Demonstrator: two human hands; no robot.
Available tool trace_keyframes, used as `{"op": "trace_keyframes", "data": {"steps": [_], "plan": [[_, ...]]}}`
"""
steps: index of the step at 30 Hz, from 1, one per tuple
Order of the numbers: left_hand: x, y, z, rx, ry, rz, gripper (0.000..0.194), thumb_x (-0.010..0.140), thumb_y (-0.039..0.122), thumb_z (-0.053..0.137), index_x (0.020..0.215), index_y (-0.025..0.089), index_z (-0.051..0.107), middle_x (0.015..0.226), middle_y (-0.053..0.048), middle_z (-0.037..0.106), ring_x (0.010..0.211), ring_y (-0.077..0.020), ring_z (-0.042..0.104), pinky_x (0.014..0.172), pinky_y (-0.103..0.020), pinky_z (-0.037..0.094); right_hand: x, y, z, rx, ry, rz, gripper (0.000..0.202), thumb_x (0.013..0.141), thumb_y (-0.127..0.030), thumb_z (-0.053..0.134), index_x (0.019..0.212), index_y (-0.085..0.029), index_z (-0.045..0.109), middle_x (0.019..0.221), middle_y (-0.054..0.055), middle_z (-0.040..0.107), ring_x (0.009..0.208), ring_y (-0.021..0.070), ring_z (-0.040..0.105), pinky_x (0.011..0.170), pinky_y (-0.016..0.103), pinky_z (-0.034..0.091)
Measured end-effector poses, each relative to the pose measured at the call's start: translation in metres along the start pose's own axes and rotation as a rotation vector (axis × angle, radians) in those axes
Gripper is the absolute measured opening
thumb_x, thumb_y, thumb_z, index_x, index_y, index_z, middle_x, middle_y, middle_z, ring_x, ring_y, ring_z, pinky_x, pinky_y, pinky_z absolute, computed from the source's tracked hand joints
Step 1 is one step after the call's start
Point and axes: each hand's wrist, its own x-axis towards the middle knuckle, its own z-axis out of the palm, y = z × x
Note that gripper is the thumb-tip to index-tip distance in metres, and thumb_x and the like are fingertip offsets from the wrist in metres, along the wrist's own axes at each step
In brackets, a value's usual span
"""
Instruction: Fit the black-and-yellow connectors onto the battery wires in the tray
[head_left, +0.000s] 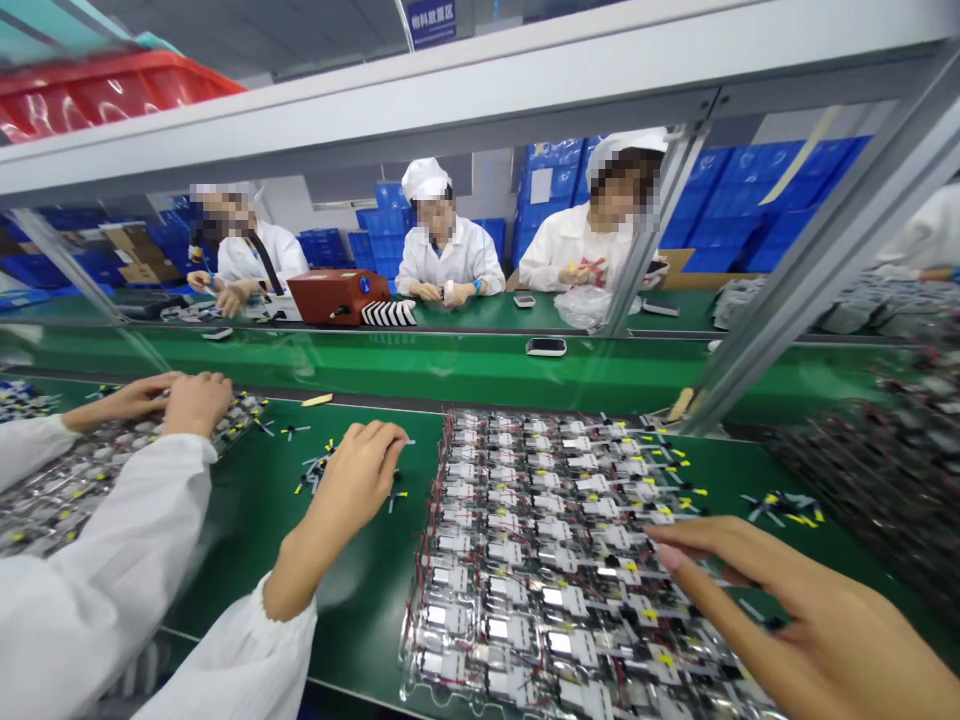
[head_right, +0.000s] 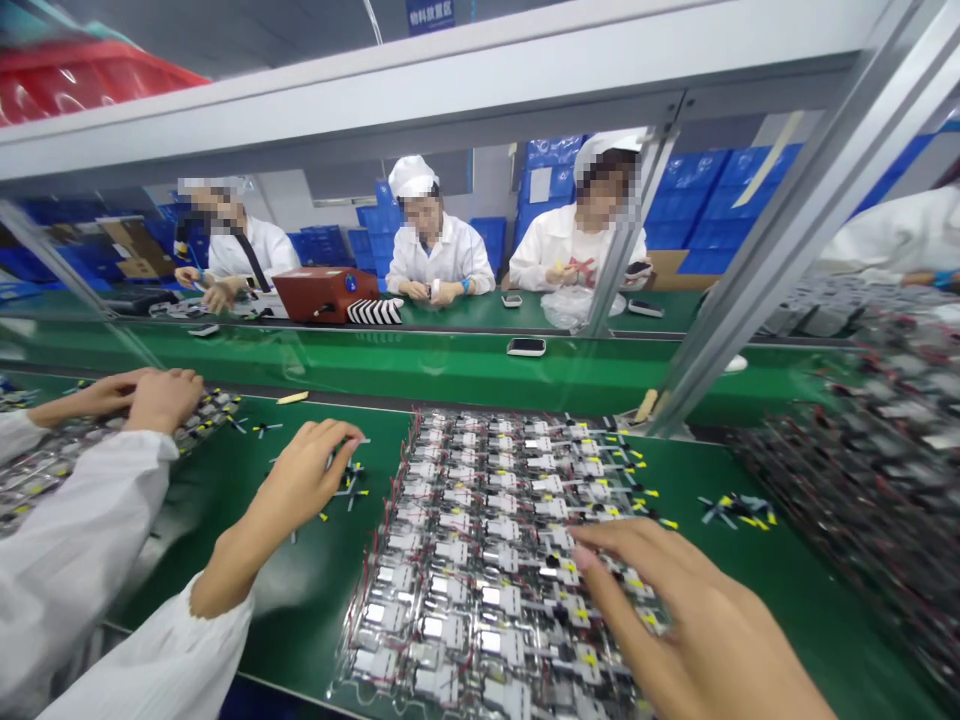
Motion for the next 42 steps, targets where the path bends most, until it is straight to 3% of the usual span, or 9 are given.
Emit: {"op": "trace_keyframes", "data": {"steps": [4,8,13,18,22,26,28,32,42], "plan": [[0.023,0.036,-0.014,-0.208,-0.018,0.018,0.021,0.099,0.027,0.043,0.097,0.021,0.063,0.095,-0.004,0.070,0.090,-0.0234,0.059,0.081,-0.035,0.045,0.012,-0.026,-0.008,0.023,0.061,-0.121,0.033,0.092,-0.059,0.052,0.091,-0.034,0.074,0.092,0.003,0.077,0.077,0.0244,0.074,0.046,0.026,0.058],[0.031,0.098,-0.031,-0.652,-0.176,0.080,0.019,0.098,0.034,0.049,0.098,0.023,0.064,0.093,0.000,0.072,0.082,-0.0170,0.064,0.067,-0.026,0.045,0.012,-0.038,-0.005,0.076,0.033,-0.028,0.031,0.092,-0.054,0.056,0.110,-0.032,0.068,0.095,0.003,0.077,0.073,0.0210,0.074,0.040,0.022,0.053],[0.042,0.158,-0.008,-1.087,-0.352,0.117,0.013,0.097,0.031,0.050,0.095,0.020,0.057,0.086,-0.002,0.070,0.077,-0.0153,0.066,0.063,-0.025,0.046,0.018,-0.041,0.013,0.164,0.037,0.114,0.040,0.094,-0.053,0.051,0.124,-0.028,0.056,0.100,0.006,0.075,0.064,0.0185,0.070,0.043,0.024,0.051],[0.046,0.166,0.032,-1.509,-0.463,-0.032,0.029,0.092,0.048,0.059,0.095,0.020,0.053,0.081,-0.001,0.063,0.074,-0.0139,0.063,0.069,-0.027,0.049,0.034,-0.035,0.020,0.276,0.012,0.216,0.038,0.091,-0.050,0.052,0.118,-0.024,0.059,0.098,0.009,0.075,0.075,0.0223,0.072,0.061,0.030,0.056],[0.044,0.155,0.045,-1.653,-0.521,-0.074,0.038,0.086,0.053,0.067,0.094,0.019,0.054,0.082,0.000,0.060,0.075,-0.0126,0.062,0.076,-0.028,0.051,0.042,-0.034,0.026,0.431,-0.058,0.209,0.032,0.093,-0.043,0.050,0.114,-0.023,0.063,0.098,0.008,0.075,0.085,0.0222,0.071,0.068,0.030,0.055],[0.047,0.130,0.051,-1.370,-0.467,0.057,0.029,0.094,0.044,0.058,0.110,0.021,0.052,0.102,-0.005,0.061,0.081,-0.0150,0.064,0.076,-0.031,0.052,0.045,-0.031,0.027,0.343,-0.092,0.188,0.027,0.092,-0.042,0.051,0.097,-0.023,0.070,0.093,0.006,0.075,0.077,0.0213,0.067,0.066,0.031,0.052],[0.048,0.117,0.055,-1.016,-0.390,0.276,0.019,0.097,0.026,0.051,0.115,0.022,0.054,0.110,-0.006,0.060,0.093,-0.0181,0.062,0.082,-0.034,0.051,0.045,-0.025,0.025,0.250,-0.100,0.171,0.028,0.091,-0.042,0.050,0.092,-0.023,0.071,0.093,0.006,0.074,0.076,0.0213,0.066,0.065,0.031,0.051],[0.044,0.103,0.066,-0.414,-0.389,0.674,0.030,0.090,0.003,0.044,0.102,0.020,0.065,0.111,-0.007,0.061,0.105,-0.0239,0.053,0.090,-0.037,0.045,0.041,-0.011,0.022,0.075,-0.175,0.137,0.029,0.092,-0.040,0.046,0.092,-0.023,0.070,0.096,0.006,0.071,0.087,0.0240,0.066,0.068,0.032,0.049],[0.037,0.110,0.079,-0.138,-0.316,0.855,0.031,0.086,0.003,0.050,0.106,0.022,0.063,0.106,-0.007,0.056,0.095,-0.0230,0.050,0.080,-0.034,0.039,0.034,0.008,0.040,-0.080,-0.375,0.119,0.031,0.097,-0.036,0.041,0.101,-0.021,0.068,0.099,0.007,0.073,0.094,0.0284,0.065,0.082,0.041,0.048]]}}
